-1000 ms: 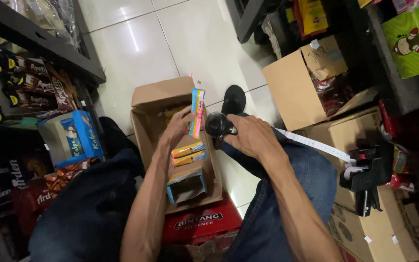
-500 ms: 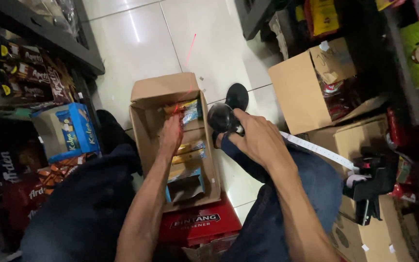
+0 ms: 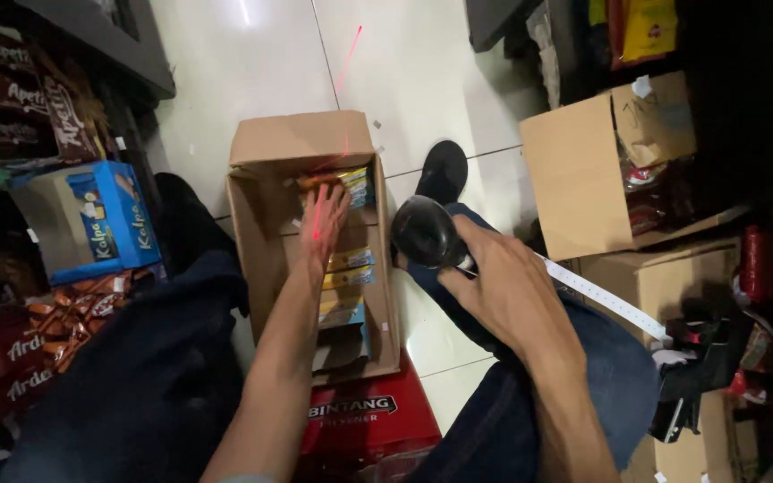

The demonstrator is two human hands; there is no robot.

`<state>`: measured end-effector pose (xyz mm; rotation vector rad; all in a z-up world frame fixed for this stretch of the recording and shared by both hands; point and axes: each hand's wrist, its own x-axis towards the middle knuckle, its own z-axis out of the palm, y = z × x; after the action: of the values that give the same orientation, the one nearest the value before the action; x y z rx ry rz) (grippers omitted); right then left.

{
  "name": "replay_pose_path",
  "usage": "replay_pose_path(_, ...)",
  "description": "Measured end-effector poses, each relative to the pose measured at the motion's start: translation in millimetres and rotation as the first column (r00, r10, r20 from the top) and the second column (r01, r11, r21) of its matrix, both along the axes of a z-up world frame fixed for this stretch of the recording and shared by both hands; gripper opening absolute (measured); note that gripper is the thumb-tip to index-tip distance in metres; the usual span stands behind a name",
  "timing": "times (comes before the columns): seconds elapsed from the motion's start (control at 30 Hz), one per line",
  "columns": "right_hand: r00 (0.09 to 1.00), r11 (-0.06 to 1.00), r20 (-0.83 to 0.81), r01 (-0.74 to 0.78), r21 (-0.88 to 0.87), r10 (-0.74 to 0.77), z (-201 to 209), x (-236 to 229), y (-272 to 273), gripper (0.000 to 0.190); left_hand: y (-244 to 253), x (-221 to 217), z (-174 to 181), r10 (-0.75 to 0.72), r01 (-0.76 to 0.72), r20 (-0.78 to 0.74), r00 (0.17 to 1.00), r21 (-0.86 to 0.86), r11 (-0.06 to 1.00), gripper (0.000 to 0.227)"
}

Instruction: The person sits on the floor and repeatedly picks snack packets from a cardboard box, scans each with a handheld barcode scanner, and places them back into the box. The process continues for multiple items without closing the box or moving to another location.

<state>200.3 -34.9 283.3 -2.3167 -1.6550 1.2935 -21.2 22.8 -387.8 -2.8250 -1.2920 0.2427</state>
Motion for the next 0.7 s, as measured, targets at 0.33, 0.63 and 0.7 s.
replay_pose_path(0.33,0.998,0.997,-0.038,0.061,0.037,-0.059,6.4,-1.9,-8.0,0.017,-75.5,-30.6,91.9,0.044,-0.049,-0.029,0.999,-0.199,0.979,0.052)
replay_pose_path(0.63,0.998,0.998,-0.028,0.057,0.034,-0.056,6.7,-2.4,-7.4,0.018,-121.6,-44.6,94.7,0.056,-0.124,-0.177,0.983,-0.404,0.906,0.053)
replay_pose_path(0.7,0.997,0.997,-0.022,0.075,-0.012,-0.076,5.2,-3.3,-7.3,0.021,-124.9,-45.1,73.8,0.079,-0.16,-0.189,0.979,-0.463,0.872,0.058)
